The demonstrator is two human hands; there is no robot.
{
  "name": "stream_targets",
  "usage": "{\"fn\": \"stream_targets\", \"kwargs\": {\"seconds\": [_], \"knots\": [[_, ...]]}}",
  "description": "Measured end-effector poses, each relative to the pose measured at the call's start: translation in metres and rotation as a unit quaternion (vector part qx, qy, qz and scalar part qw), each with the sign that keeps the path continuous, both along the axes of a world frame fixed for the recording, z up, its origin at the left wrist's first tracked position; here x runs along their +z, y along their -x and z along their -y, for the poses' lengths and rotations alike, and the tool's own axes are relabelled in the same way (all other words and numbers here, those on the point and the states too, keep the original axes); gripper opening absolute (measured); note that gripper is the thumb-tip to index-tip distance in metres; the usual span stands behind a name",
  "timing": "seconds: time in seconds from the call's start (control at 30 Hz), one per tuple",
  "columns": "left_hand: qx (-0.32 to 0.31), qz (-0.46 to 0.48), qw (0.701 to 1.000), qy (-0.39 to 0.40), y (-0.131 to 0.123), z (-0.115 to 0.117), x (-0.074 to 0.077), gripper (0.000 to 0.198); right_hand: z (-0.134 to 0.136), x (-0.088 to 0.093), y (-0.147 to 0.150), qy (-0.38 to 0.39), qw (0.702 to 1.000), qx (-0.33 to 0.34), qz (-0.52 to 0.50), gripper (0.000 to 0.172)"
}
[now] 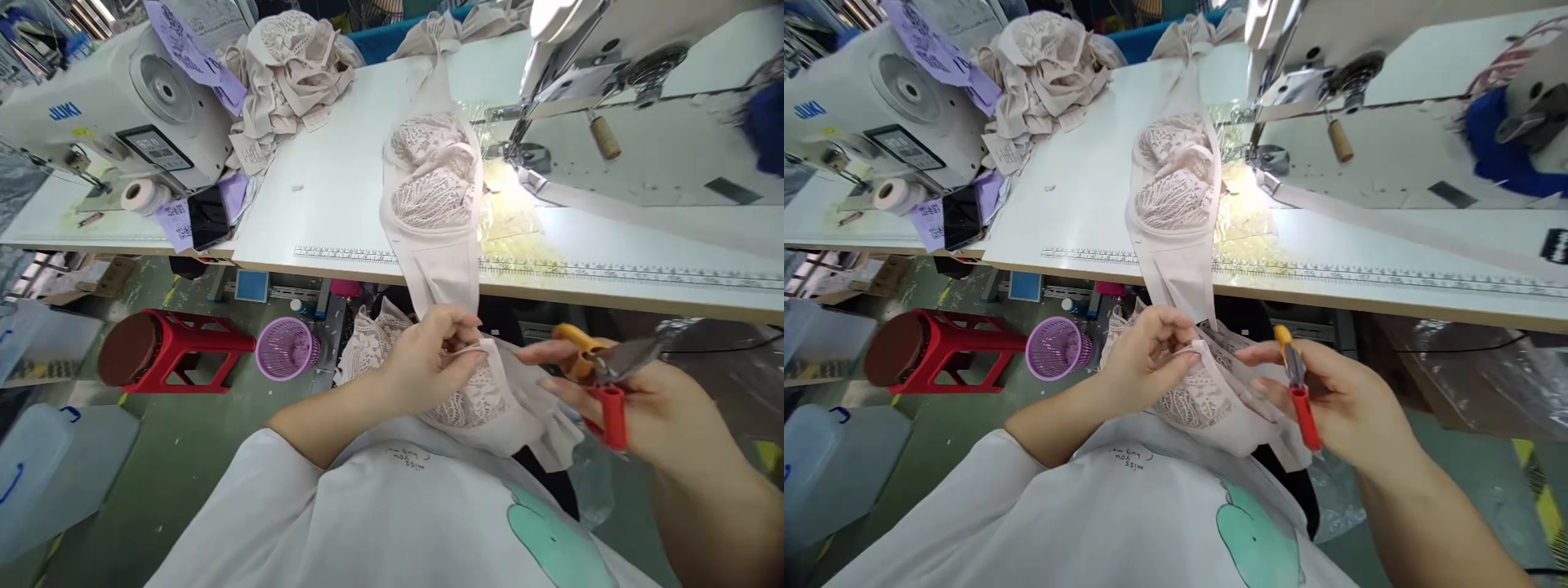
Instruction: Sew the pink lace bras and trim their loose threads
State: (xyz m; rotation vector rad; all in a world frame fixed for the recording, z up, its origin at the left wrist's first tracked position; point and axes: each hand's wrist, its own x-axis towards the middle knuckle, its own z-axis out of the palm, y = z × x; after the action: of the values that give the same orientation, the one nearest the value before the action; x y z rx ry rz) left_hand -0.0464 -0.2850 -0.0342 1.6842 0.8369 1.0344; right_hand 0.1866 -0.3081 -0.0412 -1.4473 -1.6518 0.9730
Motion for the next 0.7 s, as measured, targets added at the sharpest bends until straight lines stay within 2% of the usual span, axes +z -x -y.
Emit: {"fn": "stream_targets", "kwargs": {"seconds": [0.1, 0.23, 0.4, 0.47, 0.6, 0.7], "knots": [[-0.019, -0.015, 0.999, -0.028, -0.01, 0.0, 0.001, 0.027, -0.01, 0.023, 0.01, -0.007, 0.997, 0.03, -0.064, 0.021], [-0.022, -0.025, 0.999, -0.019, -0.017, 0.001, 0.004, 0.026, -0.018, 0.039, 0.023, 0.019, 0.997, 0.027, -0.067, 0.025], [0.001, -0.014, 1.0, 0.016, -0.016, -0.001, 0.007, 0.018, -0.018, 0.034, 0.027, 0.021, 0.997, 0.011, -0.07, 0.031], [-0.009, -0.012, 0.999, 0.048, -0.014, -0.001, 0.008, 0.014, -0.018, 0.03, 0.028, 0.024, 0.996, 0.011, -0.08, 0.032], [-0.041, 0.023, 0.992, 0.117, -0.012, 0.0, 0.008, 0.021, -0.019, 0.03, 0.034, 0.022, 0.995, 0.027, -0.096, 0.031], [-0.031, 0.031, 0.988, 0.147, -0.01, -0.001, 0.008, 0.027, -0.022, 0.032, 0.039, 0.018, 0.995, 0.032, -0.096, 0.034]]}}
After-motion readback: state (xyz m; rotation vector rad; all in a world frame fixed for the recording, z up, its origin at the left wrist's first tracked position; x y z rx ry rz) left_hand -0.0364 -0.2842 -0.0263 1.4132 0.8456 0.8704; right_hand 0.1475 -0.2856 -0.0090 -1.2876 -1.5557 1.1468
